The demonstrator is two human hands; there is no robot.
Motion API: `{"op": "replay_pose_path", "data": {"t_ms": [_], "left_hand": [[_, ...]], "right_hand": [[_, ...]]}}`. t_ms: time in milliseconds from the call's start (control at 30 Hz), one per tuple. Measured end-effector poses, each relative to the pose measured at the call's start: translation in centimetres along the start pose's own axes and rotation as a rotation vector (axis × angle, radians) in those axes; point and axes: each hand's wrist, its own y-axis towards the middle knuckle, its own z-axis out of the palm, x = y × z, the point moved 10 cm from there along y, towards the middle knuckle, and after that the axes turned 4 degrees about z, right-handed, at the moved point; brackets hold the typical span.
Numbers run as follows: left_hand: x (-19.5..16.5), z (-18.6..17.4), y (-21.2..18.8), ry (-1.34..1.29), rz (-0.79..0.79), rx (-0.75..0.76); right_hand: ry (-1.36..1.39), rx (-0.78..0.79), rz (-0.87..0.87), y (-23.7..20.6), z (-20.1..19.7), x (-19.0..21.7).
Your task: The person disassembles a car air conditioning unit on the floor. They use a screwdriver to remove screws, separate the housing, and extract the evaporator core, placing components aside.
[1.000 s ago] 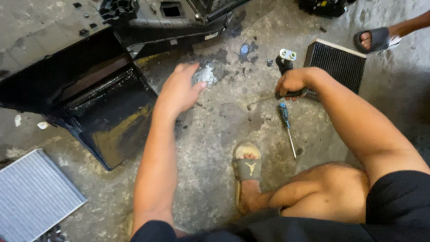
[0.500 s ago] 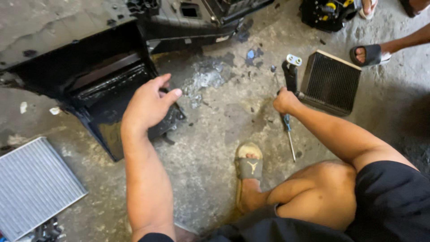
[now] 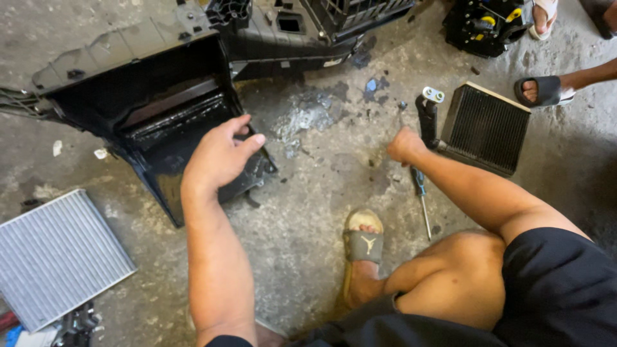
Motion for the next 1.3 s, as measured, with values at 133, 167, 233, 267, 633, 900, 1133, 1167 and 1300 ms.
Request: {"op": "replay_pose_path", "data": {"t_ms": [133,167,233,267,633,900,1133,1167,1300], "left_hand": [[0.3,-0.4,-0.1,-0.022,-0.002,-0.02],[0.4,-0.4,-0.2,-0.025,-0.006,-0.02],[0.6,-0.3,-0.2,-0.029,-0.013,-0.019],[0.7,-0.3,-0.2,-0.028,-0.014,-0.018],[1.1,-0.8,-0.5,-0.017,-0.011,-0.023],[1.0,-0.3,-0.4,-0.043,-0.023,-0.013],[1.3,-0.5,-0.5,-0.04,-0.021,-0.02],[1.3,-0.5,-0.5,-0.038,-0.021,-0.022],[1.4,-0.5,-0.5,-0.036,-0.022,-0.017]], "right_hand": [[0.061,-0.115,0.125,-0.6,-1.0,-1.2],[0.046,-0.104,0.082,-0.6,-1.1,-0.8],[0.017,-0.086,-0.004,-0.5,-1.5,-0.2],[-0.004,-0.083,-0.011,-0.4,-1.7,-0.3],[-0.334,-0.481,-0.191,1.0,-2.6,1.2],[-0.199,-0.291,-0.092,0.9,-1.4,0.4],[-0.074,-0.109,0.004,-0.2,-1.3,0.3],[-0.064,-0.1,0.011,-0.3,-1.4,0.4],[-0.082,-0.084,0.018,-0.5,-1.6,0.8]]}}
